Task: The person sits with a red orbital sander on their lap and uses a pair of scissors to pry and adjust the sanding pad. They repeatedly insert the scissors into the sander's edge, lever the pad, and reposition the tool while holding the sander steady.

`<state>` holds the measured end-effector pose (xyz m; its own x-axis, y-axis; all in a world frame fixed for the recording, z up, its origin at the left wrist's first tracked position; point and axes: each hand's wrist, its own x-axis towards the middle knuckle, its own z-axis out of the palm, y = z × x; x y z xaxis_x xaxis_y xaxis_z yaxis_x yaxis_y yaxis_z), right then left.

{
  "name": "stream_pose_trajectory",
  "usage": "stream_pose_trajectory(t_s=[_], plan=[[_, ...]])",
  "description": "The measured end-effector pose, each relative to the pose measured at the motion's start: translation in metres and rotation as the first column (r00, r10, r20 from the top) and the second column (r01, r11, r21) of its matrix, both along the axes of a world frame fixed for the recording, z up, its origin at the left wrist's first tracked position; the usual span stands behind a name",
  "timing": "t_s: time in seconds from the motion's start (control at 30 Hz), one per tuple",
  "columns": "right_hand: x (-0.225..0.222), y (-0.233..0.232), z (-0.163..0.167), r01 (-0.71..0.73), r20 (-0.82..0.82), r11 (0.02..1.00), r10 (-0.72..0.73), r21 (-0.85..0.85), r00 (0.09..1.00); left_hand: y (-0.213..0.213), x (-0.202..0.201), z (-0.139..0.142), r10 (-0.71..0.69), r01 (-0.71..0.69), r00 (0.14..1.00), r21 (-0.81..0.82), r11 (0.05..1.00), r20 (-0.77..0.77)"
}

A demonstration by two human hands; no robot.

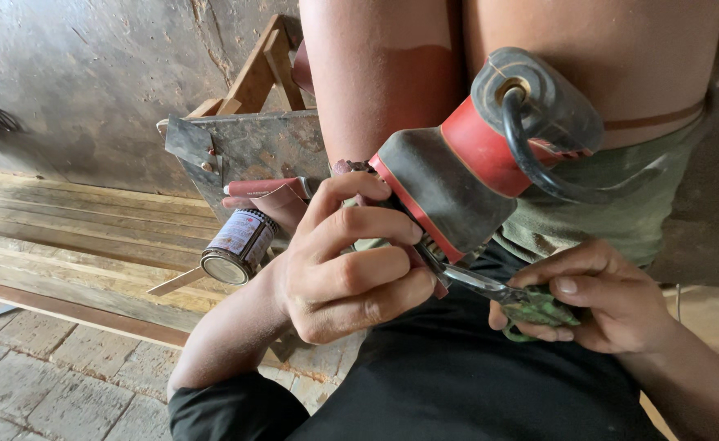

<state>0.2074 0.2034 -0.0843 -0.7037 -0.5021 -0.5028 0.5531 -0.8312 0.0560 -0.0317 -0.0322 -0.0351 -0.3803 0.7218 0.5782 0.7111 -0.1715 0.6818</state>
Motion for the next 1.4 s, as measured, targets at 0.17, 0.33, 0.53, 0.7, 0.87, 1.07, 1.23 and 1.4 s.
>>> stream_pose_trajectory(t_s=[0.17, 0.33, 0.53, 0.7, 0.87, 1.07, 1.23, 1.4], plan=[[0.002, 0.000, 0.002, -0.006, 0.007, 0.999, 0.005, 0.038, 1.000, -0.005, -0.005, 0.015, -0.048, 0.063, 0.993, -0.145, 0.987, 0.107], [0.006, 0.000, 0.000, -0.002, 0.011, 0.997, 0.001, 0.071, 1.000, -0.002, -0.010, 0.029, -0.060, 0.115, 0.973, -0.246, 0.962, 0.222], [0.009, -0.001, -0.002, -0.010, 0.018, 0.997, 0.009, 0.078, 1.000, -0.001, -0.012, 0.043, 0.007, 0.104, 0.960, -0.380, 0.919, 0.281], [0.008, -0.001, -0.001, 0.005, -0.005, 0.998, -0.004, 0.066, 1.000, -0.002, -0.012, 0.046, 0.035, 0.118, 0.933, -0.395, 0.911, 0.359], [0.006, -0.001, 0.000, -0.001, -0.009, 0.998, 0.002, 0.061, 1.000, -0.004, -0.011, 0.049, 0.057, 0.135, 0.906, -0.413, 0.901, 0.420], [0.004, 0.000, -0.001, 0.008, -0.041, 0.999, -0.006, 0.047, 0.999, -0.006, -0.012, 0.048, 0.026, 0.155, 0.910, -0.398, 0.904, 0.413], [0.001, 0.000, -0.001, 0.006, -0.059, 0.999, -0.004, 0.037, 0.998, -0.005, -0.012, 0.046, 0.017, 0.157, 0.910, -0.383, 0.910, 0.413], [-0.001, 0.012, -0.002, -0.062, -0.065, 0.995, 0.067, 0.073, 0.996, 0.000, -0.012, 0.047, 0.028, 0.154, 0.905, -0.388, 0.909, 0.424]])
